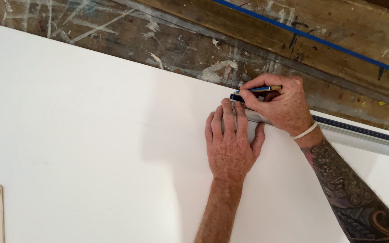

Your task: Measuring, marking, and cutting a large white board with a utility knife and straight edge.

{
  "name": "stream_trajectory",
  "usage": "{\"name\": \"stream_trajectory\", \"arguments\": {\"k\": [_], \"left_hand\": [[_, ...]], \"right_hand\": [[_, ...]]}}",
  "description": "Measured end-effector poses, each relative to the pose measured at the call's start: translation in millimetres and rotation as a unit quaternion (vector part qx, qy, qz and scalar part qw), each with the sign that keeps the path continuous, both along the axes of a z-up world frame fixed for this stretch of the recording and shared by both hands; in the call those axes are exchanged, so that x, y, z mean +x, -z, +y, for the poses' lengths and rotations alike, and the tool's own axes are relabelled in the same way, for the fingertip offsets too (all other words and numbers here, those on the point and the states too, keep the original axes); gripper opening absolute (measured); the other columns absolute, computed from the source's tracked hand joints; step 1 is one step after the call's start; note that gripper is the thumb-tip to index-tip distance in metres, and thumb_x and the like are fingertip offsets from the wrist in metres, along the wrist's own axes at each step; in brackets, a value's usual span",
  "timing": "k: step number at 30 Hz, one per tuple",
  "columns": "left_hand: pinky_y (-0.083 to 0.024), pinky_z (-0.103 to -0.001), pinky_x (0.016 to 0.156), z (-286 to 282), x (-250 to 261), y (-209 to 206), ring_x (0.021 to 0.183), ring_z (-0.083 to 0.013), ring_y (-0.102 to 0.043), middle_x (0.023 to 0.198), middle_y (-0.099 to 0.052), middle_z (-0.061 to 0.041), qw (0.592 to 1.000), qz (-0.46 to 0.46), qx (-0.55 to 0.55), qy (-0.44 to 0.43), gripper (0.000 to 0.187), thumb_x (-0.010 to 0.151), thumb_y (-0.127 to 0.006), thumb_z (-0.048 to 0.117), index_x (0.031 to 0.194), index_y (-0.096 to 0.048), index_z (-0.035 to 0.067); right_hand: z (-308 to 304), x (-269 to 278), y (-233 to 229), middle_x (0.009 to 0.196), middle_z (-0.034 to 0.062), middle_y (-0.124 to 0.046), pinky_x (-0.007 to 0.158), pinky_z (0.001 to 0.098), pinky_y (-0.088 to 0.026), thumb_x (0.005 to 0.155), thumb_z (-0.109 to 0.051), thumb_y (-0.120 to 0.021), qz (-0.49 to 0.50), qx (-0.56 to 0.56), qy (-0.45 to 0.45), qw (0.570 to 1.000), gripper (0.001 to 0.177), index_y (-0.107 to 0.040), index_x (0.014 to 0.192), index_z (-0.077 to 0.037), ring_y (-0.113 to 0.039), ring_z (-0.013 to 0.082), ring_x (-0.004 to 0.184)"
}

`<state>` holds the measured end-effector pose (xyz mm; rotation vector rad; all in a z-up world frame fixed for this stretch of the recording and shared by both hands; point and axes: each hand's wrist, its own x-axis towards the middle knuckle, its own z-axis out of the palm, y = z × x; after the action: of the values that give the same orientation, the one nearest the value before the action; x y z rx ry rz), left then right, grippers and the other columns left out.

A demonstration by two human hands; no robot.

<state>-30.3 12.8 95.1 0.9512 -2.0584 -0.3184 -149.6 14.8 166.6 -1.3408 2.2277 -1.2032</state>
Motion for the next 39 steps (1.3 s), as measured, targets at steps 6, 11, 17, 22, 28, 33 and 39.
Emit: {"name": "stream_trajectory", "arguments": {"k": [6, 11, 17, 22, 28, 33, 39], "left_hand": [[-0.044, -0.046, 0.105, 0, -1, 1, 0.117, -0.0291, -0.054, 0.126, -0.056, -0.018, 1.0, -0.002, -0.001, -0.001, 0.053, 0.089, -0.054, 0.047, 0.122, -0.059, 0.005], [-0.044, -0.045, 0.106, 0, 0, 0, 0.118, -0.0289, -0.053, 0.126, -0.056, -0.018, 1.0, -0.002, 0.0, 0.0, 0.053, 0.089, -0.054, 0.046, 0.121, -0.06, 0.004], [-0.044, -0.045, 0.106, 0, -1, 0, 0.117, -0.029, -0.054, 0.126, -0.056, -0.018, 1.0, 0.001, -0.002, -0.002, 0.053, 0.089, -0.053, 0.046, 0.122, -0.059, 0.004], [-0.044, -0.045, 0.105, 0, -1, 0, 0.117, -0.029, -0.054, 0.125, -0.056, -0.018, 1.0, 0.001, -0.003, -0.003, 0.054, 0.088, -0.055, 0.046, 0.121, -0.06, 0.004], [-0.044, -0.046, 0.105, 0, -1, -1, 0.115, -0.0297, -0.056, 0.124, -0.056, -0.018, 1.0, 0.009, -0.004, -0.001, 0.054, 0.088, -0.055, 0.045, 0.121, -0.059, 0.003], [-0.045, -0.046, 0.104, 0, -1, 3, 0.115, -0.0306, -0.056, 0.125, -0.056, -0.019, 1.0, 0.024, -0.008, -0.004, 0.055, 0.086, -0.057, 0.045, 0.121, -0.06, 0.003], [-0.045, -0.052, 0.099, 0, 3, 5, 0.116, -0.0381, -0.053, 0.137, -0.052, -0.021, 0.998, -0.003, 0.028, 0.053, 0.059, 0.091, -0.058, 0.045, 0.129, -0.055, 0.001]], "right_hand": [[1, -3, 3, 0.07, 0.0147, -0.067, 0.04, 0.0217, -0.049, 0.082, -0.006, -0.079, 0.02, -0.005, -0.011, 1.0, 0.01, -0.074, 0.088, -0.001, -0.056, 0.0092, 0.053], [1, -2, 2, 0.071, 0.014, -0.068, 0.04, 0.0215, -0.049, 0.082, -0.007, -0.079, 0.019, -0.007, -0.014, 1.0, 0.01, -0.074, 0.089, -0.001, -0.054, 0.008, 0.052], [3, -5, 5, 0.073, 0.0113, -0.068, 0.04, 0.02, -0.049, 0.083, -0.009, -0.079, 0.008, -0.011, -0.007, 1.0, 0.01, -0.074, 0.089, -0.004, -0.052, 0.0058, 0.05], [2, -3, 4, 0.073, 0.0135, -0.069, 0.043, 0.0219, -0.049, 0.084, -0.009, -0.079, 0.023, -0.013, -0.011, 1.0, 0.009, -0.074, 0.09, -0.003, -0.055, 0.0078, 0.055], [7, -1, -5, 0.075, 0.0138, -0.068, 0.048, 0.0227, -0.057, 0.088, -0.005, -0.072, -0.091, -0.039, 0.025, 0.995, 0.009, -0.071, 0.095, 0.0, -0.063, 0.0128, 0.059], [14, 3, -15, 0.078, 0.0187, -0.068, 0.054, 0.0292, -0.059, 0.097, -0.003, -0.061, -0.05, -0.084, -0.041, 0.994, 0.013, -0.068, 0.102, 0.007, -0.066, 0.019, 0.063], [141, -16, -45, 0.108, 0.0303, -0.062, 0.09, 0.0396, -0.056, 0.111, -0.002, -0.036, 0.099, -0.049, 0.036, 0.993, 0.024, -0.05, 0.12, 0.015, -0.066, 0.0359, 0.096]]}}
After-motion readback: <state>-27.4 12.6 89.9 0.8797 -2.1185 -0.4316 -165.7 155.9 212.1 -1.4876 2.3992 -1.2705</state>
